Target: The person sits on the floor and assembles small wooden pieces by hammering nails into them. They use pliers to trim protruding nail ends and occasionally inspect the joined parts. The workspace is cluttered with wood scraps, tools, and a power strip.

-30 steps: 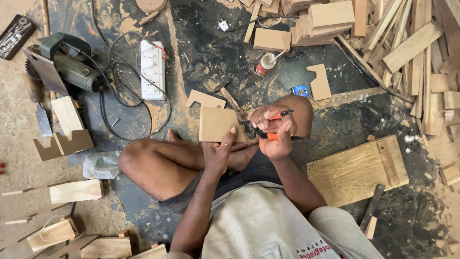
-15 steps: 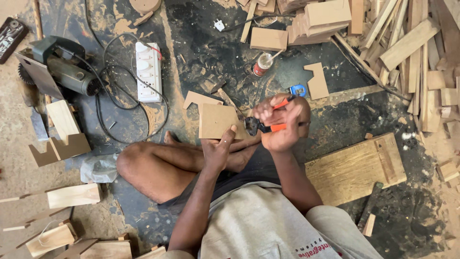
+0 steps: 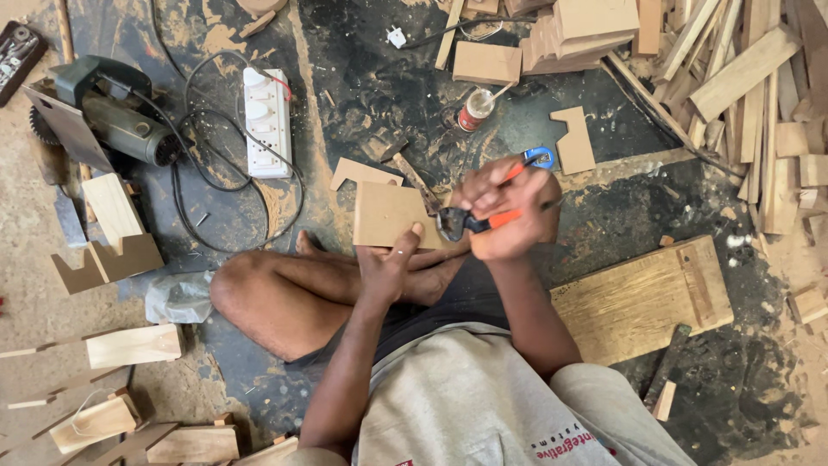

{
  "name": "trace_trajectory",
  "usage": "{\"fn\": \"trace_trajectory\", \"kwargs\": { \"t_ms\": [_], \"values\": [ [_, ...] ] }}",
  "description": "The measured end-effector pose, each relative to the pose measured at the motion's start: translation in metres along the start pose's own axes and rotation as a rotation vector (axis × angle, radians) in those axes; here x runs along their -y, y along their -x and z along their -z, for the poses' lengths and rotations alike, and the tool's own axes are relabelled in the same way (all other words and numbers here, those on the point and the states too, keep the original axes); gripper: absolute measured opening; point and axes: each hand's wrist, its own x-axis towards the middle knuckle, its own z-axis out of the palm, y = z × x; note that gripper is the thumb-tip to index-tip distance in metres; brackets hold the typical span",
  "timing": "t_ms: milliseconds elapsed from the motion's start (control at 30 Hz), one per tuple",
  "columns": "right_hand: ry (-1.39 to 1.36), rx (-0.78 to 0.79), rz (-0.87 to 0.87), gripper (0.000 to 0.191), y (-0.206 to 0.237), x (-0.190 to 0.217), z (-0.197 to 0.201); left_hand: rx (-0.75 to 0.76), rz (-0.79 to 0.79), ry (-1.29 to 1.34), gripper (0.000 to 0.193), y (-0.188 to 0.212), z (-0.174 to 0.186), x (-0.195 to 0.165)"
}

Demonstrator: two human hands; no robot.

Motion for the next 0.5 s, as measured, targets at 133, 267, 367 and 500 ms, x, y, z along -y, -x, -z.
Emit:
{"fn": "trace_trajectory", "kwargs": {
  "t_ms": [133,267,367,500],
  "values": [
    [-0.086,-0.157,-0.007,0.058,-0.022,0.032,0.004,0.015,-0.031,0.077,0.049,0.003,0.007,-0.005],
    [-0.039,-0.240,-0.037,0.062,-0.019,0.039,0.017,-0.048,0.042,0.050,0.031,-0.002,0.021,0.008],
    [0.229,-0.315,0.031,0.066,-0.026,0.014,0.047,-0.103,0.088,0.019,0.029,-0.004,0.039,0.015],
    [0.529,-0.285,0.070,0.060,-0.055,-0.015,0.108,-0.109,0.132,-0.070,0.030,-0.003,0.061,0.011]
  ]
}}
